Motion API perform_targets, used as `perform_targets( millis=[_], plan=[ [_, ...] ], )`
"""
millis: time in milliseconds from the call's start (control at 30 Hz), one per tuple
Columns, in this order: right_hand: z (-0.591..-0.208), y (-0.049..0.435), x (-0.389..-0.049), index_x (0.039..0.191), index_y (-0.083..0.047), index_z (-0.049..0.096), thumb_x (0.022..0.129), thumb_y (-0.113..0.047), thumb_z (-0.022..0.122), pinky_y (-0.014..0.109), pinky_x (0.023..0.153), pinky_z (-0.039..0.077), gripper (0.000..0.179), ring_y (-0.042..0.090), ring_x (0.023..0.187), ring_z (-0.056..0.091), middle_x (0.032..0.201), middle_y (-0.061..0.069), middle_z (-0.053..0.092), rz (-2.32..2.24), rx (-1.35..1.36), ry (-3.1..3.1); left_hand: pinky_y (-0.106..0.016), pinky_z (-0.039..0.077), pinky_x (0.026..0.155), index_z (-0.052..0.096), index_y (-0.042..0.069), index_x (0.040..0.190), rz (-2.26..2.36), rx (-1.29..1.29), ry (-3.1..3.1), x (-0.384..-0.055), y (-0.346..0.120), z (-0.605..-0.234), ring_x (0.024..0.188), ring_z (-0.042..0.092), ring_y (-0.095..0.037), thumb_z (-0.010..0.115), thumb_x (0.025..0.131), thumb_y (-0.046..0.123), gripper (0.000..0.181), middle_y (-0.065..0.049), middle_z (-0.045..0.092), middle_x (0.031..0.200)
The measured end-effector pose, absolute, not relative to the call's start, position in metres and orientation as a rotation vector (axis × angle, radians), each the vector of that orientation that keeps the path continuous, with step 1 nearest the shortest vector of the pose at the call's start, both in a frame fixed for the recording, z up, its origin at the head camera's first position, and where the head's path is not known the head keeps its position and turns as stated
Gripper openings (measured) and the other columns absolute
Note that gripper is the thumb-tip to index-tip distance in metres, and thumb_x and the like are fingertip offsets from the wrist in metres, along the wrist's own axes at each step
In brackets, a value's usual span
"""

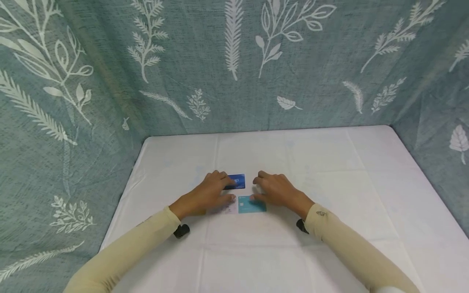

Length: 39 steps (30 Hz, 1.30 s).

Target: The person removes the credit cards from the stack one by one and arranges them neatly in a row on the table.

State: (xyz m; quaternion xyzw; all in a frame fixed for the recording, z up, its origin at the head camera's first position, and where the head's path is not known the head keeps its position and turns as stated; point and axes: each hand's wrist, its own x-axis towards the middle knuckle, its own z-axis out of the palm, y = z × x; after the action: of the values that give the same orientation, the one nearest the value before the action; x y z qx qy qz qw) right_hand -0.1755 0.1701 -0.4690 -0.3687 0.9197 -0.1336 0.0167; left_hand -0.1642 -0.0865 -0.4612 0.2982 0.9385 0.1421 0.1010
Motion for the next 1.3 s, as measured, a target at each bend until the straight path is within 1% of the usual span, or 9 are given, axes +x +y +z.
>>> perform_targets(
  millis=[167,267,367,633,867,967,1100,1300],
  plan=[
    [-0.467,0.157,-0.189,0.117,-0.008,0.072,0.088,-0.047,0.075,0.026,0.058,0.051,0.048,0.009,0.067,0.058,0.105,0.005,0.066,-0.406,-1.111,2.853,-0.044,0.04,0.097,0.064,0.009,0.132,0.435,0.811,2.824,-0.171,-0.098,-0.463,0.107,0.051,-0.023,0.068,0.095,0.038,0.047,-0.008,0.062,0.124],
    [-0.468,0.149,-0.196,0.118,-0.009,0.072,0.087,-0.047,0.075,0.029,0.063,0.054,0.05,0.011,0.072,0.06,0.107,0.006,0.066,-0.4,-1.086,2.849,-0.044,0.042,0.095,0.063,0.007,0.132,0.416,0.777,2.856,-0.175,-0.103,-0.465,0.105,0.051,-0.024,0.07,0.094,0.039,0.051,-0.009,0.062,0.123],
    [-0.47,0.143,-0.202,0.119,-0.008,0.072,0.087,-0.047,0.076,0.032,0.065,0.055,0.051,0.013,0.073,0.061,0.108,0.007,0.066,-0.397,-1.087,2.843,-0.043,0.042,0.094,0.062,0.006,0.133,0.391,0.743,2.879,-0.178,-0.107,-0.467,0.106,0.05,-0.024,0.071,0.092,0.041,0.055,-0.01,0.061,0.123],
    [-0.477,0.134,-0.214,0.119,-0.009,0.071,0.084,-0.052,0.077,0.033,0.067,0.054,0.056,0.014,0.075,0.06,0.109,0.007,0.065,-0.381,-1.053,2.817,-0.043,0.041,0.098,0.06,0.004,0.134,0.395,0.672,2.868,-0.184,-0.113,-0.469,0.111,0.049,-0.026,0.07,0.091,0.047,0.062,-0.012,0.06,0.125],
    [-0.48,0.13,-0.221,0.121,-0.011,0.071,0.08,-0.058,0.078,0.033,0.07,0.055,0.064,0.014,0.076,0.058,0.111,0.008,0.064,-0.365,-1.001,2.79,-0.041,0.041,0.101,0.059,0.008,0.137,0.341,0.638,2.837,-0.189,-0.115,-0.473,0.111,0.048,-0.024,0.072,0.088,0.053,0.068,-0.01,0.058,0.128],
    [-0.482,0.129,-0.223,0.123,-0.011,0.07,0.078,-0.059,0.079,0.033,0.071,0.055,0.066,0.014,0.076,0.058,0.113,0.008,0.064,-0.355,-0.987,2.792,-0.041,0.041,0.102,0.059,0.008,0.136,0.352,0.637,2.827,-0.19,-0.115,-0.474,0.11,0.048,-0.023,0.073,0.088,0.052,0.067,-0.009,0.058,0.128],
    [-0.482,0.127,-0.223,0.124,-0.011,0.069,0.077,-0.058,0.08,0.033,0.071,0.055,0.067,0.015,0.078,0.058,0.114,0.008,0.063,-0.362,-0.977,2.794,-0.039,0.043,0.099,0.06,0.008,0.134,0.377,0.644,2.811,-0.193,-0.114,-0.473,0.107,0.048,-0.022,0.075,0.087,0.049,0.064,-0.009,0.058,0.125],
    [-0.481,0.127,-0.223,0.123,-0.01,0.069,0.076,-0.055,0.082,0.03,0.067,0.051,0.066,0.015,0.075,0.056,0.11,0.008,0.062,-0.377,-0.975,2.796,-0.037,0.045,0.095,0.061,0.006,0.13,0.399,0.658,2.777,-0.198,-0.112,-0.472,0.104,0.048,-0.022,0.077,0.087,0.045,0.061,-0.009,0.057,0.118]
  ],
)
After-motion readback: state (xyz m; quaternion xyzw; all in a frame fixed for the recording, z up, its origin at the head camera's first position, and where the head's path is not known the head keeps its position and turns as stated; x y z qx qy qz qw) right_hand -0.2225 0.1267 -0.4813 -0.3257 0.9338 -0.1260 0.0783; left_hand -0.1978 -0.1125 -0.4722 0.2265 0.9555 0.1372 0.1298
